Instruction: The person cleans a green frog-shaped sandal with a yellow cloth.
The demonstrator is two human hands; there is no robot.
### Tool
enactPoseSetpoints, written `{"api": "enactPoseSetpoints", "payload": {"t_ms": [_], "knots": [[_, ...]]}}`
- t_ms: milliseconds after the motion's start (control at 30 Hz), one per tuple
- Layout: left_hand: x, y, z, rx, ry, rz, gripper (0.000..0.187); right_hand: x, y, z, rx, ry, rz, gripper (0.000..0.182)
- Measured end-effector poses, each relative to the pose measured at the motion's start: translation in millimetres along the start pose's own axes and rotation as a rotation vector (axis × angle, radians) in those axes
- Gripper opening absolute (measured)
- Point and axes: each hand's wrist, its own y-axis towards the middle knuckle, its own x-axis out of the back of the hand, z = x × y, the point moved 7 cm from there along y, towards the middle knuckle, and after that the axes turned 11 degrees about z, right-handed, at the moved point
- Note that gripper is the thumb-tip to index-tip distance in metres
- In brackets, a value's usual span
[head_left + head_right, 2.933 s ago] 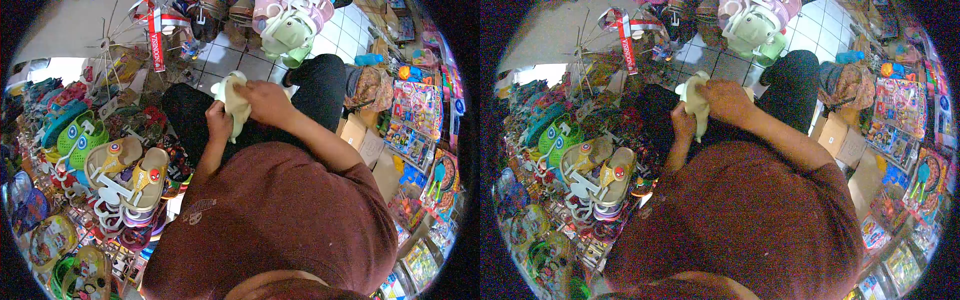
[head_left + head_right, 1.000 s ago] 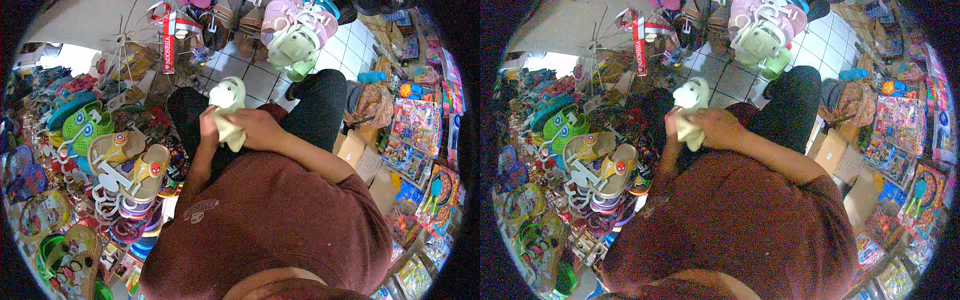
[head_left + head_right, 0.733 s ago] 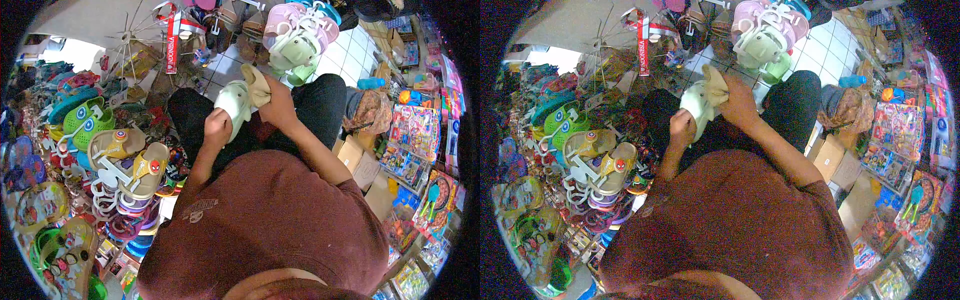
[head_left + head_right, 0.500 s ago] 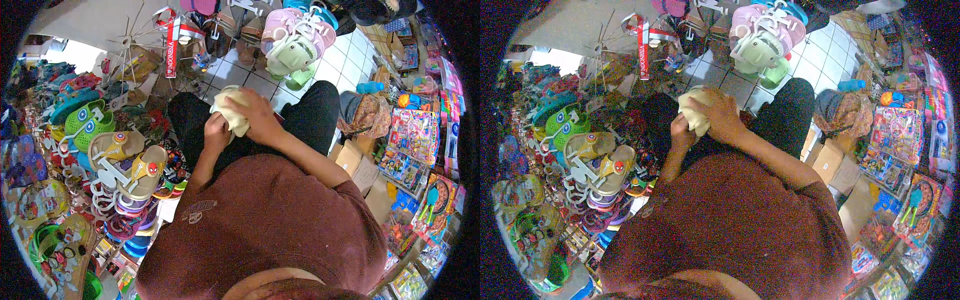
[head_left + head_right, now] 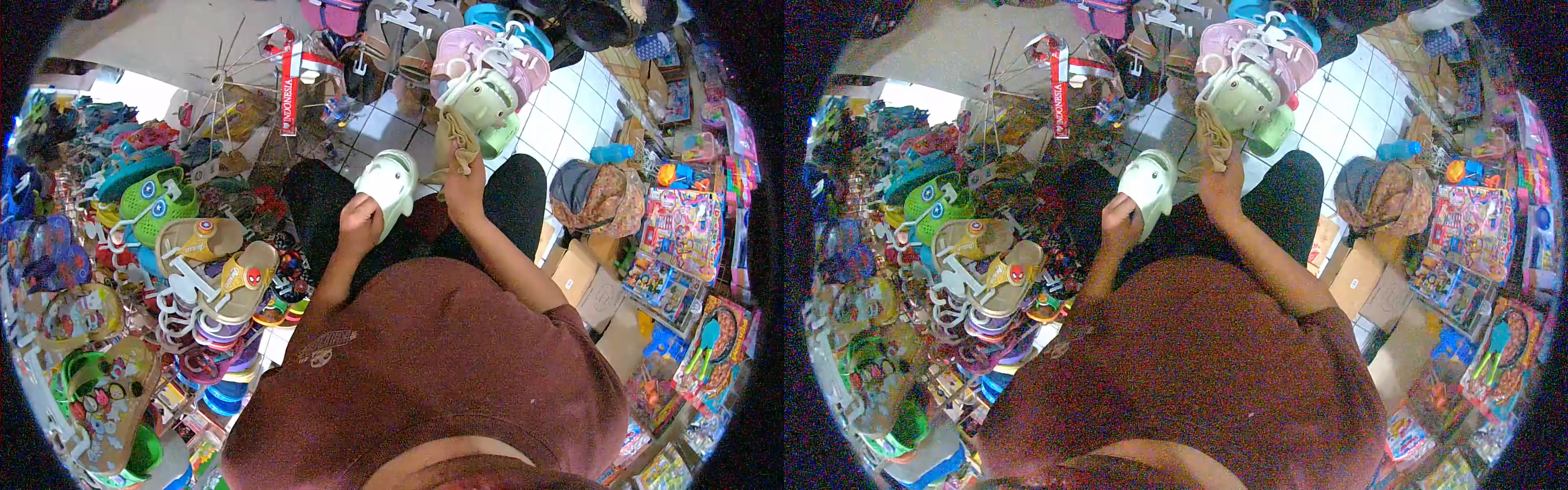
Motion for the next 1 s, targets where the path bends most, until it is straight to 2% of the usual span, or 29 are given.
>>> {"api": "enactPoseSetpoints", "payload": {"t_ms": [33, 133, 233, 267, 367, 400, 533, 600, 733, 833, 867, 967, 1000], "knots": [[-3.6, 0.6, -3.0, -0.009, -0.010, 0.022, 0.009, 3.8, 1.9, -2.6, 0.011, -0.023, -0.038, 0.035], [-13.2, 4.2, -15.2, -0.052, -0.058, 0.091, 0.013, -21.8, -1.3, -27.8, -0.280, 0.259, 0.344, 0.033], [-22.4, 5.2, -18.6, -0.063, -0.052, 0.094, 0.013, -26.8, -11.2, -17.2, -0.360, 0.470, 0.403, 0.033], [-24.6, 5.5, -20.2, -0.072, -0.043, 0.101, 0.012, -26.7, -6.1, -3.8, -0.248, 0.231, 0.590, 0.035], [-27.6, 9.1, -26.7, -0.082, -0.014, 0.136, 0.008, -24.8, -4.9, -17.0, -0.272, 0.161, 0.584, 0.041], [-29.6, 8.9, -26.1, -0.072, -0.002, 0.158, 0.007, -24.3, 0.1, -12.9, -0.168, 0.094, 0.593, 0.044], [-31.0, 16.5, -34.3, -0.081, 0.011, 0.156, 0.010, -16.5, 3.9, -17.0, -0.215, 0.176, 0.505, 0.040], [-30.7, 19.0, -35.6, -0.085, 0.031, 0.115, 0.010, -10.5, 5.1, -14.3, -0.228, 0.251, 0.393, 0.037], [-27.8, 18.6, -39.9, -0.041, 0.064, 0.041, 0.008, -5.9, 6.9, -13.9, -0.266, 0.228, 0.388, 0.034], [-17.1, 21.3, -36.0, -0.093, 0.110, -0.111, 0.011, -5.0, 11.3, -16.5, -0.277, 0.290, 0.384, 0.033], [-15.4, 21.7, -30.2, -0.040, 0.068, -0.069, 0.014, -4.4, 9.7, -17.6, -0.303, 0.343, 0.373, 0.032], [-6.5, 24.3, -30.4, 0.103, -0.085, -0.113, 0.009, -3.3, 10.0, -11.1, -0.301, 0.385, 0.392, 0.032], [2.3, 23.6, -36.5, 0.016, -0.121, -0.184, 0.001, -3.0, 10.3, -9.1, -0.287, 0.379, 0.409, 0.032]]}}
